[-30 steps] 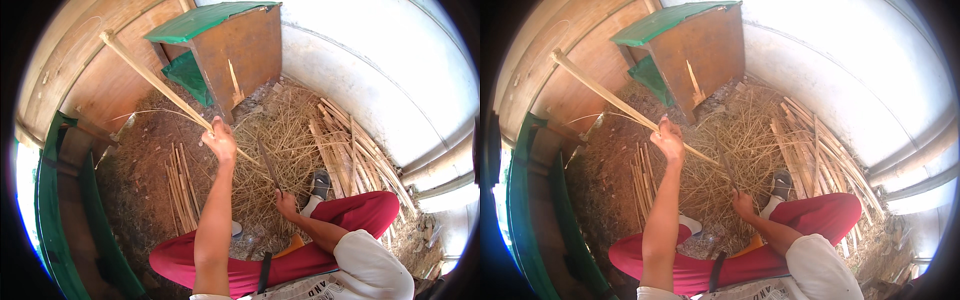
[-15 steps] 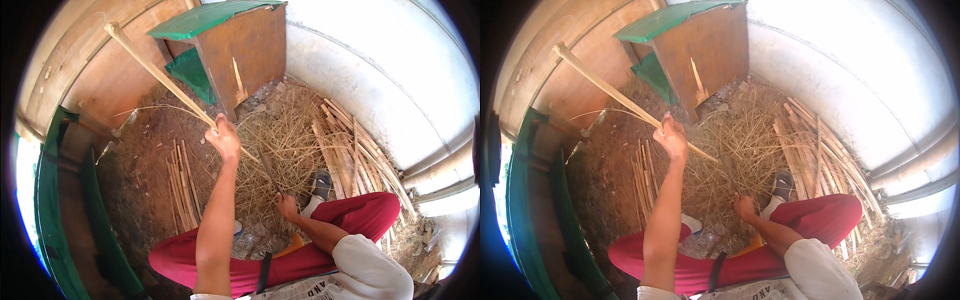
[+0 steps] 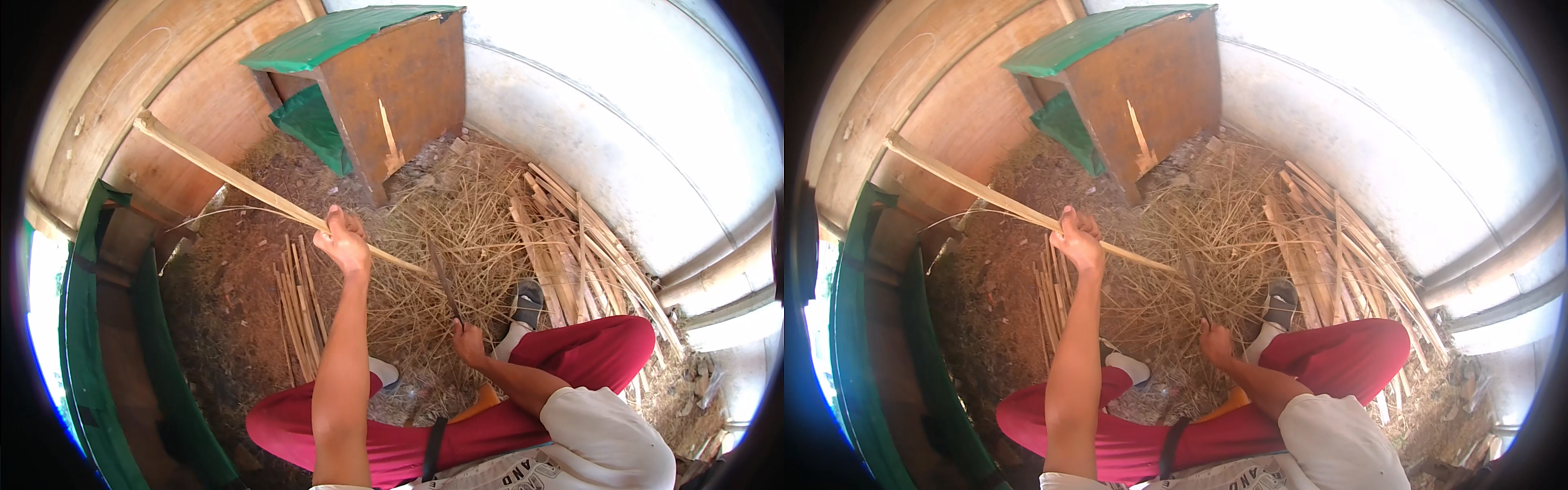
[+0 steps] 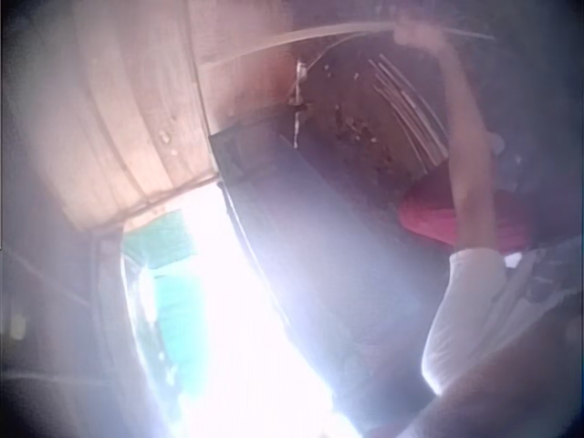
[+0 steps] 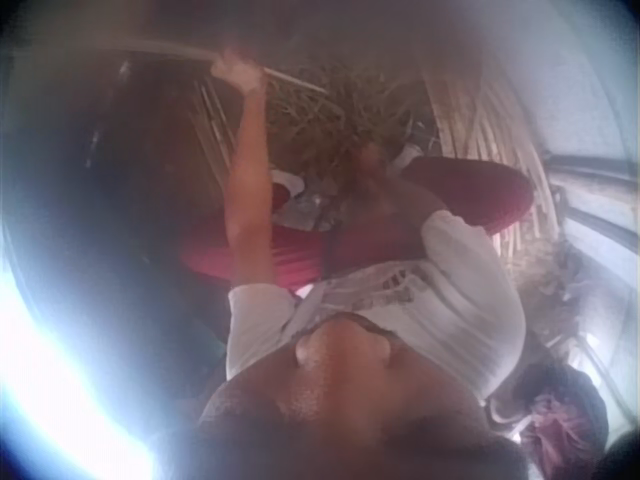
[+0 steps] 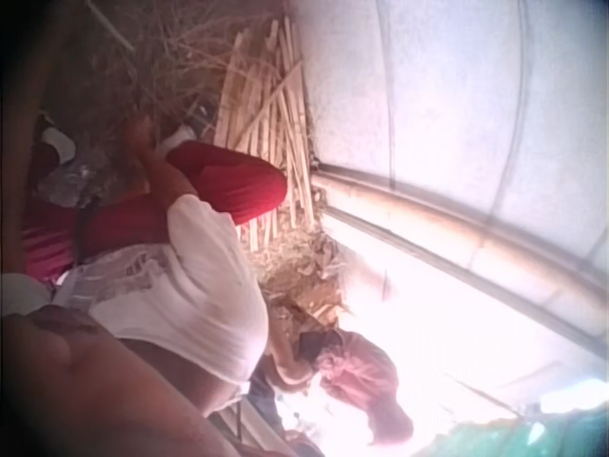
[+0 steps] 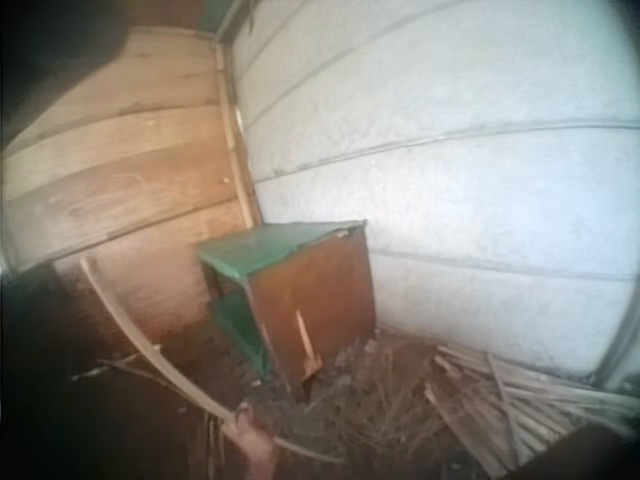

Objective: The person sits on the ground and uses a knife to shave and shape a long wooden stick. They repeatedly scrape the surface of the wood to remove bark and smooth the edges, occasionally rotating the stick to work on different sides. The person also uses a small blue tool to scrape the wood further.

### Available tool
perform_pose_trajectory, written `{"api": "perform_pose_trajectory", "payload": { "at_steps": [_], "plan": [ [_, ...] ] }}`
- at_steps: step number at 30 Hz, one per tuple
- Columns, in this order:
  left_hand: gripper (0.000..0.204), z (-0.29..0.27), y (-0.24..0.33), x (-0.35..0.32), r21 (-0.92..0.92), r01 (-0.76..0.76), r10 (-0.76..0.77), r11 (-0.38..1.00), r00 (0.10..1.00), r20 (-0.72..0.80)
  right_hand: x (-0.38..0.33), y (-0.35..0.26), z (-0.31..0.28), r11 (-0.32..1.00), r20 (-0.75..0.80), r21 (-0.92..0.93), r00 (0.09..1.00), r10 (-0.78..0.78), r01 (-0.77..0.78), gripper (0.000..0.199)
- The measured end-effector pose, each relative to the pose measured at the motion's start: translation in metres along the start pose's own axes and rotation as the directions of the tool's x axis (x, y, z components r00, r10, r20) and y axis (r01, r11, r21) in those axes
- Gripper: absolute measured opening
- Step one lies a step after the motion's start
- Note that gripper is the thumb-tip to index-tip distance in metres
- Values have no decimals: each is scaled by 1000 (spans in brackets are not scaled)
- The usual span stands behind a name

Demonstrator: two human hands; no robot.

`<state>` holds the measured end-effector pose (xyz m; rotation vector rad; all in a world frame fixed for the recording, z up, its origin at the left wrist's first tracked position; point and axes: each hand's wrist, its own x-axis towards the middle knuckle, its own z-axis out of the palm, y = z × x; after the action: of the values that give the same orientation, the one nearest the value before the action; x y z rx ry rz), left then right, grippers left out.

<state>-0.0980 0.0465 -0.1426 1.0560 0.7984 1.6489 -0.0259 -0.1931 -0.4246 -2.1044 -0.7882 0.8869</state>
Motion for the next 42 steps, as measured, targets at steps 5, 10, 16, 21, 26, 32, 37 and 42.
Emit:
{"api": "perform_pose_trajectory", "payload": {
  "at_steps": [5,10,16,21,26,32,37,42],
  "plan": [
    [47,-6,-2,-3,22,-28,27,999,1000,16,3,7,-5,984,145,-160,984,106,-83,47],
    [45,-8,2,-15,58,-75,66,995,988,138,11,-2,-31,940,245,-334,956,161,-73,35],
    [46,-16,9,-28,15,-8,6,1000,991,130,13,-26,-51,875,247,-481,950,192,-52,24],
    [48,4,6,-33,0,33,-32,999,987,156,64,3,-60,819,581,-366,796,-171,443,28],
    [45,-12,16,-34,301,-63,40,952,996,82,50,-93,-81,947,556,14,789,261,-322,40],
    [40,22,31,-42,351,-158,51,923,954,295,-38,-196,-194,924,375,251,909,182,-288,40],
    [51,37,39,-41,560,-330,13,760,869,494,-76,-270,-255,952,-25,258,986,-166,167,43],
    [106,39,85,-45,701,-554,-213,449,695,686,-71,-330,-267,848,-215,138,851,-479,512,41]
  ]
}}
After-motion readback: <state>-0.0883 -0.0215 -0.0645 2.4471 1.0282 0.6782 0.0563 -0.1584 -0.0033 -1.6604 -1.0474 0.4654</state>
